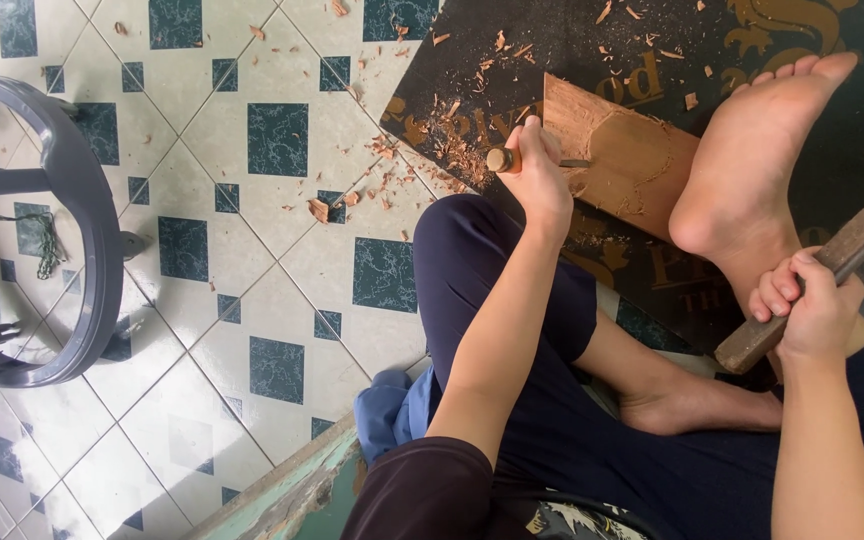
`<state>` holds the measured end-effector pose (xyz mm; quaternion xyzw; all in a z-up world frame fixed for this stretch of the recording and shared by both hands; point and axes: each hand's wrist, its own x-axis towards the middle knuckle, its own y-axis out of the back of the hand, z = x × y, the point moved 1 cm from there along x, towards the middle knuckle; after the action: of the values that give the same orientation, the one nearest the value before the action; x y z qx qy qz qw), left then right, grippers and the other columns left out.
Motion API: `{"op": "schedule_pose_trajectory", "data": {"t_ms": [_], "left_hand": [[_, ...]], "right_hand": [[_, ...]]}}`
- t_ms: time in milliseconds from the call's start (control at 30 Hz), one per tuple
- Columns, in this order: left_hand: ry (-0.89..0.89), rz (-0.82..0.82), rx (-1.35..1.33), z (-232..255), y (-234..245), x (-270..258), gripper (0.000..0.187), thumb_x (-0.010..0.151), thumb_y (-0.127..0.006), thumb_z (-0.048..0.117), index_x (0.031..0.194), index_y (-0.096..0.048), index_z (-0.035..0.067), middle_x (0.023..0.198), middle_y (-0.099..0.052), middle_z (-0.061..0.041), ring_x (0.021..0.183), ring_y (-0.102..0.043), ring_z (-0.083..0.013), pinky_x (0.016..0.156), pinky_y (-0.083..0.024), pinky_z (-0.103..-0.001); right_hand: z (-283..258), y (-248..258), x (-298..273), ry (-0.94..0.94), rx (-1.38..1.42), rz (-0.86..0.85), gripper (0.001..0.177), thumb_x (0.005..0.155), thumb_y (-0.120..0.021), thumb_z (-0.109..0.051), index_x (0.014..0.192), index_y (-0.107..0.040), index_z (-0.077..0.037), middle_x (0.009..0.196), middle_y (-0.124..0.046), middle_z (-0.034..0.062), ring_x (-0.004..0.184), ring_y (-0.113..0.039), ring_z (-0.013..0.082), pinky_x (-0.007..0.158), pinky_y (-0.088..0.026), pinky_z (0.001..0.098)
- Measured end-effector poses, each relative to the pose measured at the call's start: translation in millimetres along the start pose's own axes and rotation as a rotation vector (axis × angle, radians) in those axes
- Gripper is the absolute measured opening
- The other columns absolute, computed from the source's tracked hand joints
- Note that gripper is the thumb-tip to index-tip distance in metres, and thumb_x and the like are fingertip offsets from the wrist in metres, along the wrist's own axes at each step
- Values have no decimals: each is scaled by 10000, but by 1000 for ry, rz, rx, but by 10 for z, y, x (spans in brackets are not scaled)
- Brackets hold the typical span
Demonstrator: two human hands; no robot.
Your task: A person sitting on the floor uses a hammer and a chisel to carve and shape a piece of wood.
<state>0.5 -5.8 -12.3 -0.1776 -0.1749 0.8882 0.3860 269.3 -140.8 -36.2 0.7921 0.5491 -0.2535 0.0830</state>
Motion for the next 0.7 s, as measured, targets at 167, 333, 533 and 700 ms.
{"op": "schedule_pose_trajectory", "data": {"t_ms": [167,333,533,700], "left_hand": [[-32,-2,-29,-17,-6,11,464,955,-489,132,559,-250,168,538,-220,42,539,-197,-92,547,-169,-308],[-49,14,-59,-36,-18,14,459,942,-485,123,556,-243,173,542,-203,52,541,-174,-90,551,-151,-314],[-79,-4,-36,-68,-26,15,453,939,-486,133,551,-256,167,532,-230,39,532,-211,-97,546,-178,-306],[-85,-24,-37,-42,-35,27,456,930,-480,130,548,-235,172,532,-207,43,531,-181,-96,544,-158,-306]], "right_hand": [[-49,-51,-30,2,-9,-3,300,1013,-428,-110,733,-364,-196,606,-282,-50,461,-289,66,439,-256,249],[-57,-63,-38,-3,-12,27,297,1011,-440,-99,737,-368,-192,599,-288,-46,462,-297,65,439,-259,245],[-16,-24,-8,-11,1,25,298,1011,-441,-125,725,-381,-184,605,-289,-48,462,-295,64,430,-257,245],[-22,-26,-10,-23,20,40,179,974,-445,-112,835,-450,-225,596,-282,-46,455,-298,61,425,-264,241]]}}
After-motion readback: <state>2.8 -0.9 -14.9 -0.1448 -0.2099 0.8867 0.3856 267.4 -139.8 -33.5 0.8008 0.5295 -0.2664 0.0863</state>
